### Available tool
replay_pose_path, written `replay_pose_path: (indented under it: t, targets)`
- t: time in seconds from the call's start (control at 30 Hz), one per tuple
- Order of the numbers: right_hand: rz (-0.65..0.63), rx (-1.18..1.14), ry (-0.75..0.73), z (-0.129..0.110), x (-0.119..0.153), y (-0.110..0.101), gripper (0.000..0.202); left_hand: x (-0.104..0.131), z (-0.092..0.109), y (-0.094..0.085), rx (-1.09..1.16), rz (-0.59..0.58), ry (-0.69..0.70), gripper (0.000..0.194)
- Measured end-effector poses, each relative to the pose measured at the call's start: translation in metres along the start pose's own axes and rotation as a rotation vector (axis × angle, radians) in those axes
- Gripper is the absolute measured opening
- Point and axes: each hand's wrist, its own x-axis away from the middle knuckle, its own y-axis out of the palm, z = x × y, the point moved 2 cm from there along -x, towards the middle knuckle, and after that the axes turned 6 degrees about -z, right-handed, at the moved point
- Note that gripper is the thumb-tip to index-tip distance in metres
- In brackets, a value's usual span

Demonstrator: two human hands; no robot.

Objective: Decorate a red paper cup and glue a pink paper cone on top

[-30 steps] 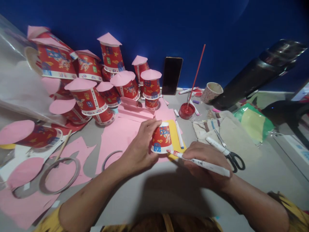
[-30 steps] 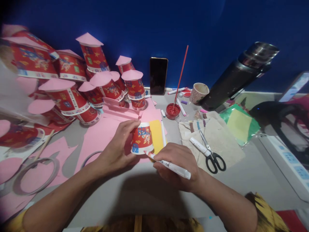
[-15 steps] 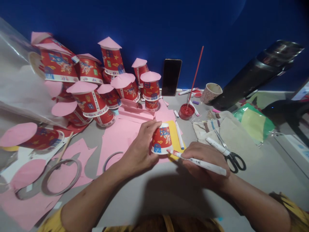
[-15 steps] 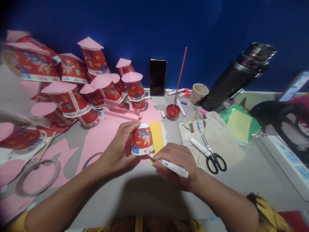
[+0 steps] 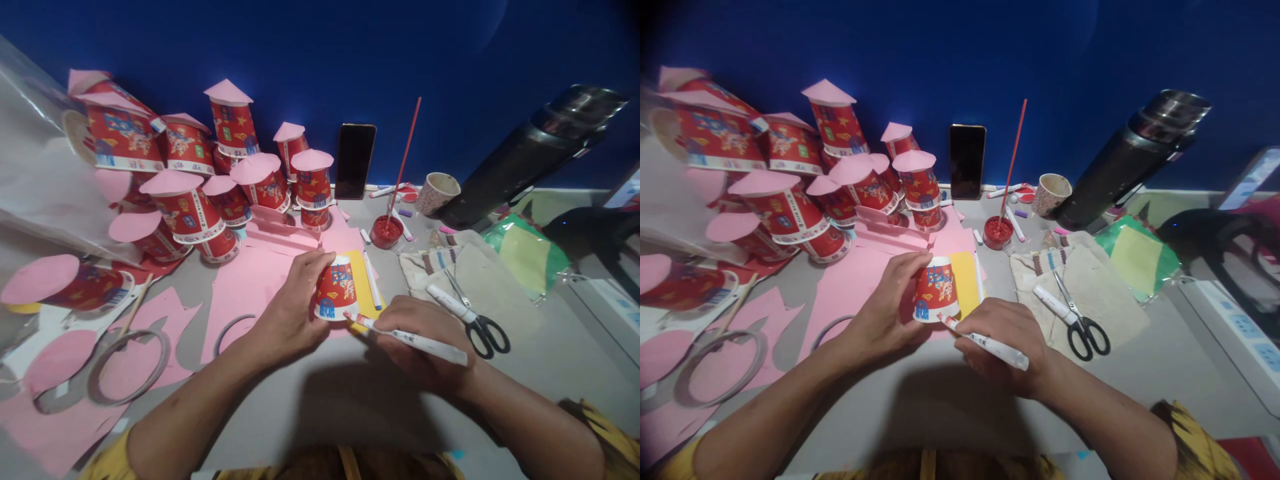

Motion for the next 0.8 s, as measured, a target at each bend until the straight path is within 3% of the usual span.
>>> replay_pose_path:
  t: [0.2,0.5,0.7,0.8]
  targets:
    - [-0.058,0.026,0.050,0.000,-0.001,-0.004,0.014,-0.001,-0.001,0.000,0.010,0.001,-0.005,0.085]
    - [-0.008,-0.011,0.064,0.000,-0.001,-0.005,0.012,-0.002,-0.005,0.002,0.029,0.038,0.016,0.082]
    - [0.133,0.038,0.133,0.002,0.000,-0.011,0.009,0.000,-0.013,0.005,0.071,0.034,-0.086,0.085]
    - [0.132,0.045,0.124,0.003,0.000,-0.009,0.009,0.000,-0.014,0.006,0.101,0.018,-0.166,0.087]
